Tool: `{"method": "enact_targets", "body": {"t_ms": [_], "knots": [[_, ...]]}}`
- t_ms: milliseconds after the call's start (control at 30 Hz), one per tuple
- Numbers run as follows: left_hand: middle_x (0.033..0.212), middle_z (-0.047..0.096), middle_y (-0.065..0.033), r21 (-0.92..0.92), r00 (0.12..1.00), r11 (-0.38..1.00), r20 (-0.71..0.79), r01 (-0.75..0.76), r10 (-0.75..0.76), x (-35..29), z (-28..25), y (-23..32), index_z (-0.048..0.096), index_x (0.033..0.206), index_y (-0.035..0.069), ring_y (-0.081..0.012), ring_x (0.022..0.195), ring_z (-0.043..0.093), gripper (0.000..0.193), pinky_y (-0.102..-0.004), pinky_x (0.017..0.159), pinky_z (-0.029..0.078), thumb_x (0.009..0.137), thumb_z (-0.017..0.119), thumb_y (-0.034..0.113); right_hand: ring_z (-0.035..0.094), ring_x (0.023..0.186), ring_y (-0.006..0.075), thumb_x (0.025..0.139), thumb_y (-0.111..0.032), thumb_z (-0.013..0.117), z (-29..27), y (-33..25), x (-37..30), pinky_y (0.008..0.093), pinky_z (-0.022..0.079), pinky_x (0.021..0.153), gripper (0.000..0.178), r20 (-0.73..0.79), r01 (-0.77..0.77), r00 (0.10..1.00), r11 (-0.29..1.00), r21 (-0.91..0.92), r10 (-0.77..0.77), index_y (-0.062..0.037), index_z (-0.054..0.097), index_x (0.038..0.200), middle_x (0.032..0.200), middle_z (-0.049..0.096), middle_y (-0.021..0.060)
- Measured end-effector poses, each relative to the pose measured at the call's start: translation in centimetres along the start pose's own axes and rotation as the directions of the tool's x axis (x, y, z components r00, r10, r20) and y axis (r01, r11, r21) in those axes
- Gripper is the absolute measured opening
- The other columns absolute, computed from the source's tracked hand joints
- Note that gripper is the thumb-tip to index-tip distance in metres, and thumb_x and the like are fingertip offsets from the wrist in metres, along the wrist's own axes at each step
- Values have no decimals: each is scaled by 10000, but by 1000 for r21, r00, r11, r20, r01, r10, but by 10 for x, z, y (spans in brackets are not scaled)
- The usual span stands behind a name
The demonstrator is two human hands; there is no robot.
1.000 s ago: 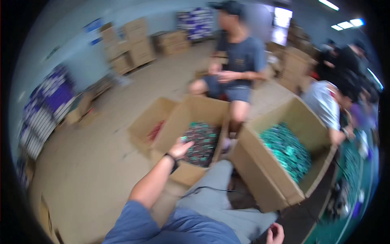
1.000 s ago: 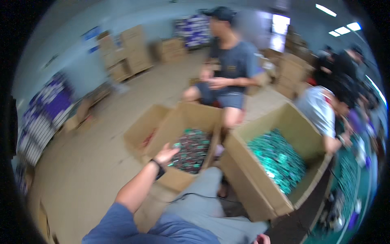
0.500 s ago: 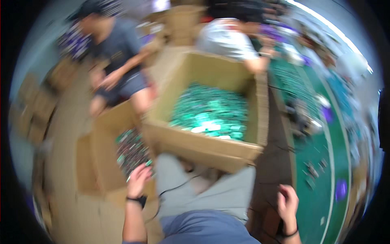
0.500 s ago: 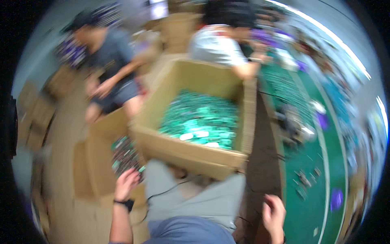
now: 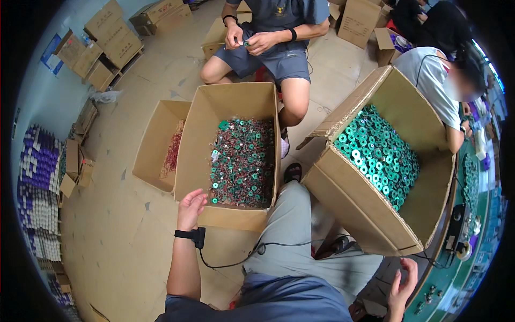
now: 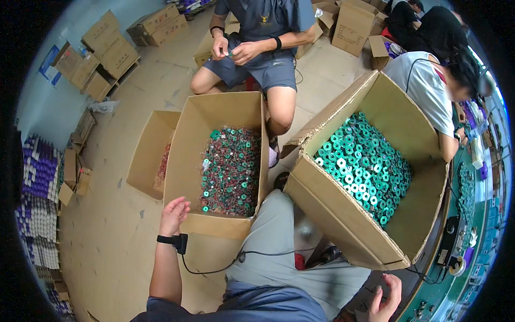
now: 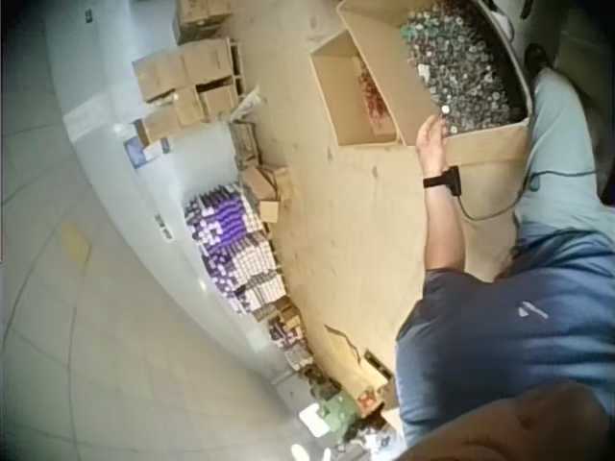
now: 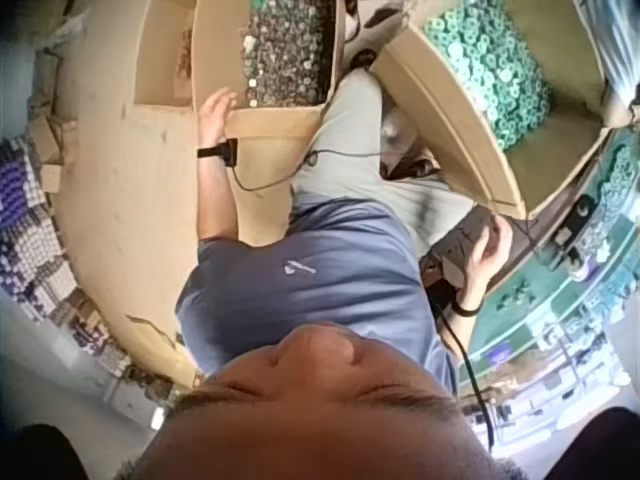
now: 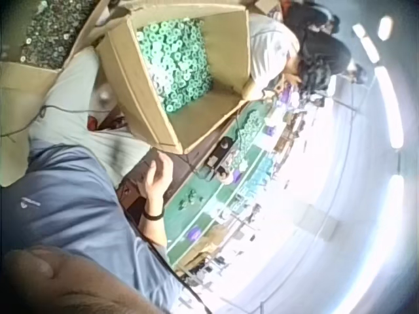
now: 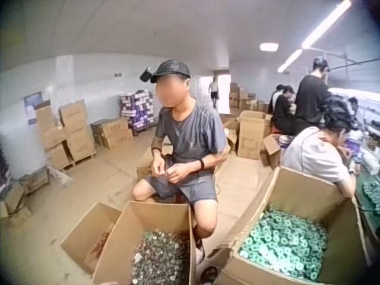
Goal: The person picks up a green circuit board from a box, threads a wire through its center, and pulls the wire taut. They then place the board onto a green table and pick up another circuit board from the box to repeat the process.
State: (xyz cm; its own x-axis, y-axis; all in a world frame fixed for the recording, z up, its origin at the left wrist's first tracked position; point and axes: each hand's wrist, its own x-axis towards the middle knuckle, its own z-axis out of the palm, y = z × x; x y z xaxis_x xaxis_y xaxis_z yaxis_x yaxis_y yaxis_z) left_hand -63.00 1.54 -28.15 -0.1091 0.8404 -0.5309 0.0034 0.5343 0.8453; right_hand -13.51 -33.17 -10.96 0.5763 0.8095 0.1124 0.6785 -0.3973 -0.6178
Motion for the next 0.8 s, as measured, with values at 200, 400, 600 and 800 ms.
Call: {"method": "enact_targets", "body": {"t_ms": [200,400,600,800], "knots": [[1172,706,-55,-57,951,996,304,74,-53,-1,60,-2,586,1311,51,-92,986,631,356,-221,804,492,989,636,194,643,1033,375,784,-12,630,-1,-13,4,434,524,926,337,4,-21,1000,980,-199,22,-13,663,1119,1123,667,181],[1220,689,-133,159,872,986,476,43,-114,-66,162,19,631,1281,35,-233,1101,650,354,-378,961,519,997,619,247,631,1044,349,819,-44,672,-62,30,-50,423,513,917,317,-320,-156,945,952,-262,66,-35,657,1136,1103,659,161],[1230,659,-129,106,715,992,698,-71,-24,-93,202,34,554,1364,23,-209,1093,629,393,-348,954,520,1007,622,170,614,1080,395,786,-29,615,-145,105,-111,462,497,957,372,-721,-566,667,757,-327,187,-13,640,1157,1118,652,220],[1146,711,-129,47,498,992,867,-115,17,-129,259,-13,601,1282,-12,-178,992,692,306,-307,880,565,1004,612,114,566,1139,436,747,-26,662,-161,207,-227,471,460,1010,514,-630,-703,655,643,-304,418,17,580,1253,1193,593,244]]}}
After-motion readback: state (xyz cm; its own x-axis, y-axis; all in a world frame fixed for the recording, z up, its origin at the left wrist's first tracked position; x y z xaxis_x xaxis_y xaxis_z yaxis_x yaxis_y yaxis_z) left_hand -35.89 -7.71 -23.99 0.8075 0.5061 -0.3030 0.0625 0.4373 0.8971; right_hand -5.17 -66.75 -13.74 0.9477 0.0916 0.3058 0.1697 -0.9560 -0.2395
